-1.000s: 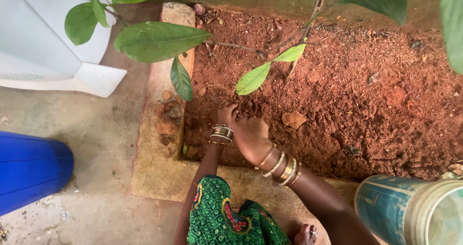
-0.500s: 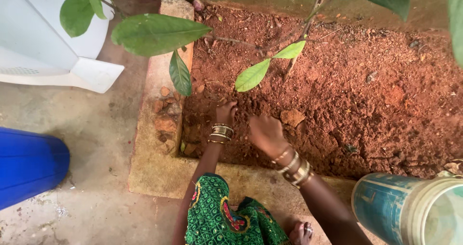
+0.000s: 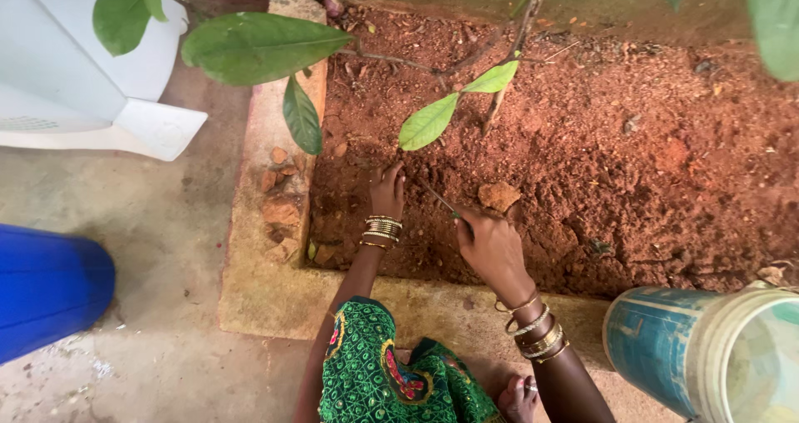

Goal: The person uses a screwdriver to loosen the soil around a small plant in a concrete planter and picks out stones by hand.

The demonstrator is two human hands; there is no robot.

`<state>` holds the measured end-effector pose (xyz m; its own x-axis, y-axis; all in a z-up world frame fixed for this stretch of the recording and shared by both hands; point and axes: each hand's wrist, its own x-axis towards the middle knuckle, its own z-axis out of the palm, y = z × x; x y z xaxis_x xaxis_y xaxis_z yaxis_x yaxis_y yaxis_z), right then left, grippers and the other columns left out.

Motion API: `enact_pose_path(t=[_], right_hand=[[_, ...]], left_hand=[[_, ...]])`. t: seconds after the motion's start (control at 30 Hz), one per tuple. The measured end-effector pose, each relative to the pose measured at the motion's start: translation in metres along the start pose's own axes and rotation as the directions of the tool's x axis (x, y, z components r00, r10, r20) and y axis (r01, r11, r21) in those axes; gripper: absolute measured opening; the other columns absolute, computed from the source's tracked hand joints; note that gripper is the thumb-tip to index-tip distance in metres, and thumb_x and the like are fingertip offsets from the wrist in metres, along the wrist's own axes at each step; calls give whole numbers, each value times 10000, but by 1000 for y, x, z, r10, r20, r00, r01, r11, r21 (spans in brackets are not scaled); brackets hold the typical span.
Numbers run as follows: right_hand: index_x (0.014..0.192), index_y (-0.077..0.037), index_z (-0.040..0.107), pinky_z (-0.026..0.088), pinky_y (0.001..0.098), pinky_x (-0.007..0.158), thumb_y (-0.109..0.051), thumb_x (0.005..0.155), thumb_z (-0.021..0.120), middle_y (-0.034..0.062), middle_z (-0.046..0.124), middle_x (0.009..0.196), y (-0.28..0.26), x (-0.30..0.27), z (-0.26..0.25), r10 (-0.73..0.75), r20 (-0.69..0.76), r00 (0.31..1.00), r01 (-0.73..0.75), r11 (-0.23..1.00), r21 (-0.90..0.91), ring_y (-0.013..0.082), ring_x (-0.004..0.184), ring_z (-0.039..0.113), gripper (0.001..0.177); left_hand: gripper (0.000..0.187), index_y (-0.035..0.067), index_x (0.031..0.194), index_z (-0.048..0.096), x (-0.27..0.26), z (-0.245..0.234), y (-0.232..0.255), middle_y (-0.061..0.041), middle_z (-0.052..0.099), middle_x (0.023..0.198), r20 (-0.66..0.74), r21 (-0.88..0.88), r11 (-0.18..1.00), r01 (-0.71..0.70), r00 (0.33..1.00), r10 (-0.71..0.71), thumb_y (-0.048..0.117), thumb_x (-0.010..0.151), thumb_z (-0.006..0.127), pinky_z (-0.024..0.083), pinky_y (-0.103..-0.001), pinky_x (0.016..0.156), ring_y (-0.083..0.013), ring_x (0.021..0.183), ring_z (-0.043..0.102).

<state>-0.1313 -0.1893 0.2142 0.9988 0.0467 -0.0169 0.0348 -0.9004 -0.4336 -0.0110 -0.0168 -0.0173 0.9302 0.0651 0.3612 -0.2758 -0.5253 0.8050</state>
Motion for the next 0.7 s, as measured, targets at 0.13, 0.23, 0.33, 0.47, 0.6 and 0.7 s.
enact_pose_path(t=[0.13,0.23,0.33,0.47,0.6,0.7], right_hand=[[1300,-84,671,331,227,277,-97,959,621,74,697,589,-1,8,6,16,3,1000,-16,1000,-15,74,298,401,345],[1242,-91,710,325,220,304,-111,936,655,55,712,634,-1,12,11,-10,-60,998,8,999,-32,51,325,406,311],[1268,-87,702,332,231,292,-87,959,644,66,700,568,-3,19,13,11,-18,1000,-12,999,-52,76,317,400,315],[1215,-113,729,326,253,294,-98,929,668,31,682,598,-10,20,0,-24,-54,998,23,999,-27,73,323,400,293],[1253,-136,715,313,272,313,-147,932,676,32,626,488,-17,26,-3,38,48,998,-35,998,-58,93,325,386,323],[1235,-142,721,298,267,314,-150,931,653,7,621,512,-16,28,0,36,56,998,-33,997,-66,96,331,387,312]], left_hand=[[343,163,1281,696,9,-5,21,-192,652,1207,227,261,961,88,962,-150,166,941,650,593,-359,625,-240,725,673],[236,195,1226,726,15,6,12,-98,677,1235,270,349,927,135,933,-238,188,1004,646,603,-304,628,-181,730,669],[187,192,1175,752,18,9,2,-57,683,1229,303,330,933,143,920,-248,174,1031,634,610,-298,666,-169,767,674],[211,154,1114,774,20,5,7,-90,658,1165,313,314,941,124,923,-225,134,928,676,595,-378,661,-243,819,662],[211,161,1120,780,23,4,5,-73,661,1126,286,233,964,131,938,-197,115,944,672,606,-370,761,-233,853,682],[208,152,1103,776,20,6,3,-76,655,1137,305,270,951,150,923,-232,111,919,688,599,-375,749,-241,865,684]])
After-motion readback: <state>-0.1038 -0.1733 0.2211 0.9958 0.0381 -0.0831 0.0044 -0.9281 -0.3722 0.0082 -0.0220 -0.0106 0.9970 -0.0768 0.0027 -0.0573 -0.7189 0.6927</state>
